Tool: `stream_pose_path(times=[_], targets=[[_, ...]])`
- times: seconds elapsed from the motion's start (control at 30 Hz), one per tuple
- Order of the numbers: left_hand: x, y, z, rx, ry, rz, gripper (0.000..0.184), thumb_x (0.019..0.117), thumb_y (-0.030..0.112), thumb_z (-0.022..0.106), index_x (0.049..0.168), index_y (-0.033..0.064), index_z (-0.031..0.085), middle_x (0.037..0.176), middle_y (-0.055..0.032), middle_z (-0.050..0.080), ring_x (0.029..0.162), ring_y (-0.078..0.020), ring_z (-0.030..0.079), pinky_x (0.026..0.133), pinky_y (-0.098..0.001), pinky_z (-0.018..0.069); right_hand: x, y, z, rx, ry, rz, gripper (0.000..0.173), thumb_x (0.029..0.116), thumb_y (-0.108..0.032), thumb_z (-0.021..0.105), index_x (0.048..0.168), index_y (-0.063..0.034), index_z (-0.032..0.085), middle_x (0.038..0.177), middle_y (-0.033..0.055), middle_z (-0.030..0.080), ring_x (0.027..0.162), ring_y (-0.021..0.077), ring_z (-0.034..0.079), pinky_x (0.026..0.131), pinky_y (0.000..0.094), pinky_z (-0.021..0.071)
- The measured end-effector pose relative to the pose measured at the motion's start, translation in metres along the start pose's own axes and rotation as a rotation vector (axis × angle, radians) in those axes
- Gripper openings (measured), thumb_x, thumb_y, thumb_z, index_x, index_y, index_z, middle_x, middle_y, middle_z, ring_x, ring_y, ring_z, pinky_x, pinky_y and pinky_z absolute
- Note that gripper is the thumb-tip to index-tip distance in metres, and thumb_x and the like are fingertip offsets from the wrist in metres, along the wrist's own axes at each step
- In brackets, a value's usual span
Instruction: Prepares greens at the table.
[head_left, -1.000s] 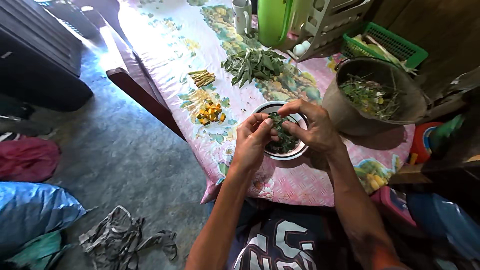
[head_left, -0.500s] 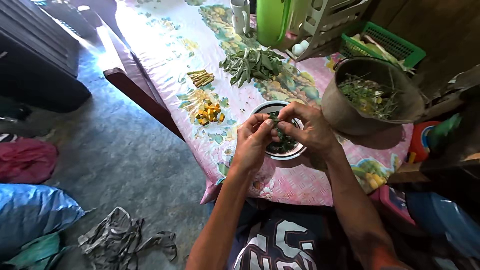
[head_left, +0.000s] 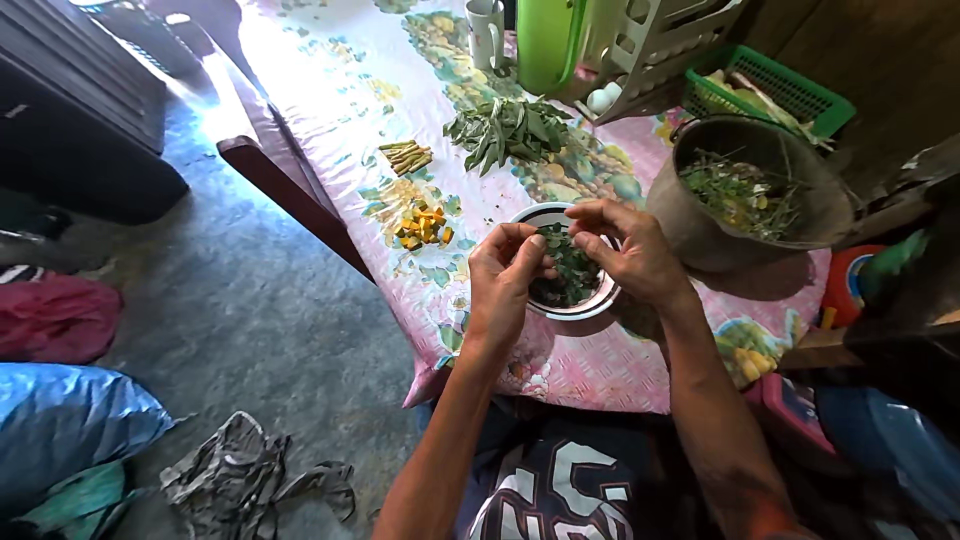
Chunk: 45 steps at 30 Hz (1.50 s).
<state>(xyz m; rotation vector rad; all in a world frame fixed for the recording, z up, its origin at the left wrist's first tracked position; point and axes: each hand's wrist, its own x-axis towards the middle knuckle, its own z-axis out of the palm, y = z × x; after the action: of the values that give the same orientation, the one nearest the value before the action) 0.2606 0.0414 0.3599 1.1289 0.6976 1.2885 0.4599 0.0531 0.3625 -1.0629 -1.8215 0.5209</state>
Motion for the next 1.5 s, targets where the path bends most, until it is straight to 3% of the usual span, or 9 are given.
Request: stream_pose_path(times=[0.17,0.5,0.63,0.77,0.97,1.07,1.2,1.33,1.5], targets=[[0.001,-0.004,0.002,0.105,0.027,0.08,0.008,0.1022,0.008,0.059,0.109,0.0075,0.063,0.091,-0.0054,0.064,0.069,-0.0121,0.065,0.064,-0.028,0.0598,-0.009,-0.029,0.011,-0.174,-0.067,-0.133,0.036,0.1083,-0.017,0.044,0.134,0.0006,0.063,0.118,0.01,0.068,0.103,0.0136,0.067,0.092,0.0291,0.0548],[0.0,-0.004,0.004,0.136,0.012,0.063,0.01,0.1026,0.01,0.058,0.111,0.0076,0.062,0.091,-0.0059,0.064,0.069,-0.0125,0.065,0.064,-0.0278,0.0598,-0.014,-0.025,0.014,-0.349,-0.114,-0.183,0.019,0.1036,-0.01,0.051,0.103,-0.0015,0.067,0.092,0.0087,0.062,0.078,0.0157,0.062,0.068,0.0288,0.0529],[0.003,0.001,0.003,0.179,-0.047,0.009,0.026,0.1023,0.015,0.061,0.128,0.0093,0.061,0.092,-0.0073,0.066,0.065,-0.0132,0.064,0.058,-0.0265,0.0581,0.0,-0.016,0.016,-0.396,-0.132,-0.199,0.022,0.1035,-0.01,0.047,0.098,-0.0007,0.066,0.089,0.0108,0.062,0.076,0.021,0.063,0.065,0.0348,0.0536],[0.019,-0.003,0.002,0.039,-0.096,0.005,0.012,0.0995,0.001,0.06,0.111,-0.003,0.062,0.086,-0.0094,0.066,0.067,-0.0141,0.066,0.062,-0.0285,0.0607,0.007,-0.013,0.016,-0.444,-0.124,-0.252,0.027,0.1054,-0.011,0.043,0.094,0.0021,0.064,0.083,0.0137,0.06,0.074,0.0251,0.063,0.065,0.0375,0.0522],[0.007,0.015,0.007,-0.256,-0.249,-0.145,0.01,0.1059,0.014,0.052,0.106,0.0104,0.061,0.078,-0.0029,0.059,0.061,-0.0082,0.059,0.06,-0.0224,0.056,-0.004,-0.02,-0.013,-0.233,-0.013,-0.191,0.034,0.1085,-0.015,0.037,0.093,-0.0008,0.064,0.077,0.0044,0.059,0.069,0.0084,0.056,0.064,0.0257,0.049],[0.004,0.014,0.002,-0.384,-0.294,-0.203,0.008,0.1055,0.018,0.055,0.107,0.0143,0.063,0.081,-0.002,0.059,0.064,-0.0067,0.059,0.061,-0.0199,0.055,-0.029,-0.041,-0.064,-0.469,0.083,-0.004,0.037,0.1109,-0.025,0.037,0.1,-0.0022,0.063,0.077,0.0058,0.057,0.062,0.0111,0.054,0.056,0.0284,0.0479],[0.006,0.011,-0.002,-0.488,-0.297,-0.247,0.009,0.1044,0.017,0.058,0.109,0.0146,0.064,0.087,-0.0019,0.06,0.069,-0.0053,0.06,0.065,-0.0177,0.0542,-0.033,-0.034,-0.133,-0.817,0.238,0.217,0.037,0.1072,-0.028,0.047,0.114,0.0029,0.067,0.104,0.0252,0.069,0.092,0.0359,0.068,0.083,0.0556,0.0534],[0.005,0.012,0.0,-0.532,-0.302,-0.264,0.008,0.1029,0.015,0.059,0.107,0.0146,0.066,0.087,-0.002,0.061,0.068,-0.0056,0.06,0.064,-0.0177,0.0538,-0.035,-0.028,-0.155,-0.994,0.146,0.575,0.045,0.0984,-0.028,0.066,0.131,0.003,0.063,0.127,0.0368,0.059,0.118,0.0588,0.056,0.096,0.0782,0.0389],[0.003,0.012,0.007,-0.483,-0.248,-0.19,0.008,0.102,0.012,0.061,0.107,0.0116,0.067,0.086,-0.0031,0.062,0.067,-0.0064,0.06,0.064,-0.019,0.0547,-0.043,-0.053,-0.103,-0.862,0.239,0.224,0.034,0.1041,-0.029,0.056,0.12,-0.0004,0.066,0.114,0.0228,0.065,0.098,0.0383,0.066,0.084,0.0573,0.0535]])
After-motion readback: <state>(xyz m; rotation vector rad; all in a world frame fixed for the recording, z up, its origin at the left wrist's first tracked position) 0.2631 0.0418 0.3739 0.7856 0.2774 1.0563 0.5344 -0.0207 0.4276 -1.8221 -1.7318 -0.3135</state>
